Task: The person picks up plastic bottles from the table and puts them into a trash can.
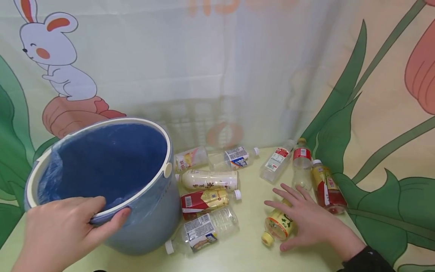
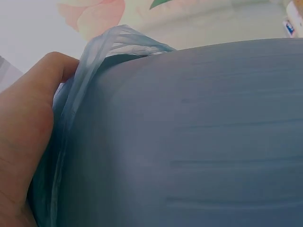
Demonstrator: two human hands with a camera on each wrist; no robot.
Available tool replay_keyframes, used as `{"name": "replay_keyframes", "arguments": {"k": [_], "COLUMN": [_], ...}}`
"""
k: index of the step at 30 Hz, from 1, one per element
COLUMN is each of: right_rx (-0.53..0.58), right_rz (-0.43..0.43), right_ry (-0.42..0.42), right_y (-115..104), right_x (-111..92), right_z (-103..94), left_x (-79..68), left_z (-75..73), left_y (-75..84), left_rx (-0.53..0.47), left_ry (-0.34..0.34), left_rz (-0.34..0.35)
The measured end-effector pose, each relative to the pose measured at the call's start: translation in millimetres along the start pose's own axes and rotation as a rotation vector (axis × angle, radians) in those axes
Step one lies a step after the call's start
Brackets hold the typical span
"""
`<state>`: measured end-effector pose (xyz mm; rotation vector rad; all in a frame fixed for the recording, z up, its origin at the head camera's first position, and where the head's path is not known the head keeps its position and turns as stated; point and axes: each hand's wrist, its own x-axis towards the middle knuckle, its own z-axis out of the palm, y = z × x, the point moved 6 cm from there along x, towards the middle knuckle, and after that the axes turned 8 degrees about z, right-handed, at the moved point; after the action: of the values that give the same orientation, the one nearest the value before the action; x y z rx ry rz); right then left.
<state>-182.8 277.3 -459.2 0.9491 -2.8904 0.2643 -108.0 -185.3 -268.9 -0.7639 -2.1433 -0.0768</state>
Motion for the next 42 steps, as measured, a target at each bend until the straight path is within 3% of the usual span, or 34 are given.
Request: {"name": "replay_keyframes", "arguments": {"k": [13, 19, 24, 32, 39, 42], "right_rx": [0.003, -0.035, -0.046, -0.068, -0.071, -0.061], "right_rz": [0.010, 0.089, 0.152, 0.238, 0.269, 0.297], "right_ry": [0.098, 0.089, 0.051, 0.067, 0.050, 0.029], "right_y": [19, 21, 16, 10, 3, 4], "right_x": [-12, -9, -6, 0, 13, 17], "right_z": [23.3, 24.5, 23.7, 27.7, 30.6, 30.0], "left_x": [-5.7, -4.5, -3.6, -4.3, -10.2, -8.9], "left_z": [-3.7, -4.8, -4.7, -0.9, 6.1, 3.5], "left_y": [5.5, 7.2, 7.4, 3.4, -4.9, -4.8], "left_rx": [0.020, 0.022, 0.019, 0.000, 0.004, 0.004], "left_ry": [0.150, 0.181, 0.175, 0.137, 0.036, 0.079], "left_rz": [0.036, 0.027, 0.017, 0.011, -0.011, -0.005]}}
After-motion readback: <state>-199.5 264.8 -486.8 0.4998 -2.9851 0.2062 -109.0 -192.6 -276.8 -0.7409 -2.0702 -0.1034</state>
